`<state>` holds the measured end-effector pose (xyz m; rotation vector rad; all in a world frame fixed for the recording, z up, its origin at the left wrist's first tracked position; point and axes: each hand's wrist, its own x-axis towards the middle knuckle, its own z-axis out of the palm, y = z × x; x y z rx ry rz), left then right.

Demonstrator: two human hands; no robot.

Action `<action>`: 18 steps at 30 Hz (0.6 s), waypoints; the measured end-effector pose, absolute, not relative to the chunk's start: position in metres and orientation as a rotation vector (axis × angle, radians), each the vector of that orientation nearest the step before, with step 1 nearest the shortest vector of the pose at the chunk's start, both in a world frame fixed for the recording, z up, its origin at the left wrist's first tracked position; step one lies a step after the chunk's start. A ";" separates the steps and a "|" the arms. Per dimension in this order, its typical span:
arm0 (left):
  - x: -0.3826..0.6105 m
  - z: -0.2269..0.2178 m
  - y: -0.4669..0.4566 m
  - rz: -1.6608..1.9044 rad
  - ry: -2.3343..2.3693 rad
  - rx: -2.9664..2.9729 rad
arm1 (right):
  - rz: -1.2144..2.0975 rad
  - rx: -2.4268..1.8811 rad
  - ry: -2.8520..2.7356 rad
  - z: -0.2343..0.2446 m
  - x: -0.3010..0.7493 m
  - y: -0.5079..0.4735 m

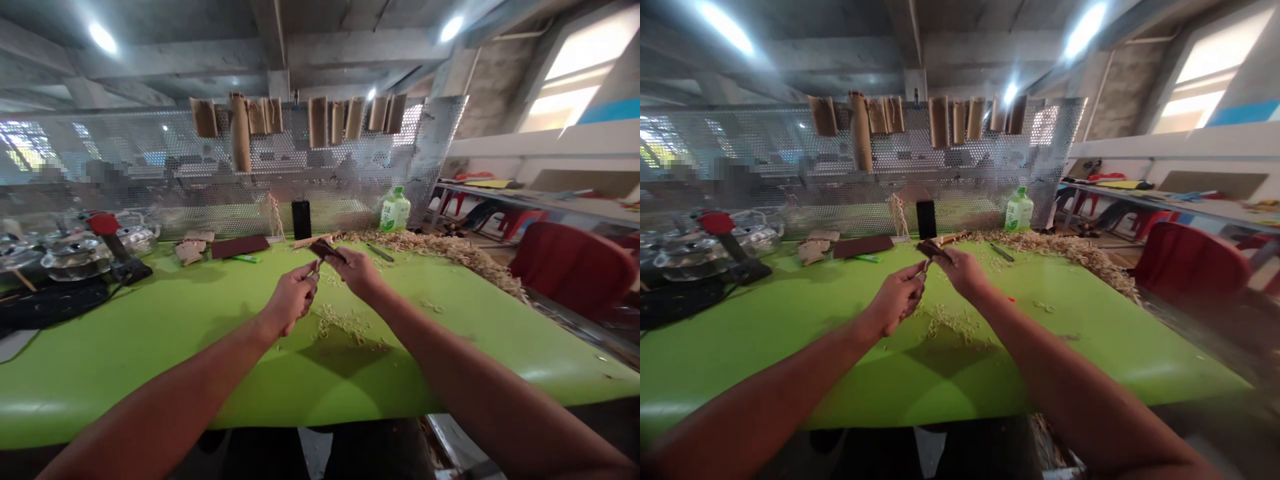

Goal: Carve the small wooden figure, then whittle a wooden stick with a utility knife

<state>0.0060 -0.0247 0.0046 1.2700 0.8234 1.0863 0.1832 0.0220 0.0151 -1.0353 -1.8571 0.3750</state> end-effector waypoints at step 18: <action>0.006 0.002 -0.027 1.045 0.839 1.251 | 0.482 -1.082 -1.801 0.017 0.186 0.025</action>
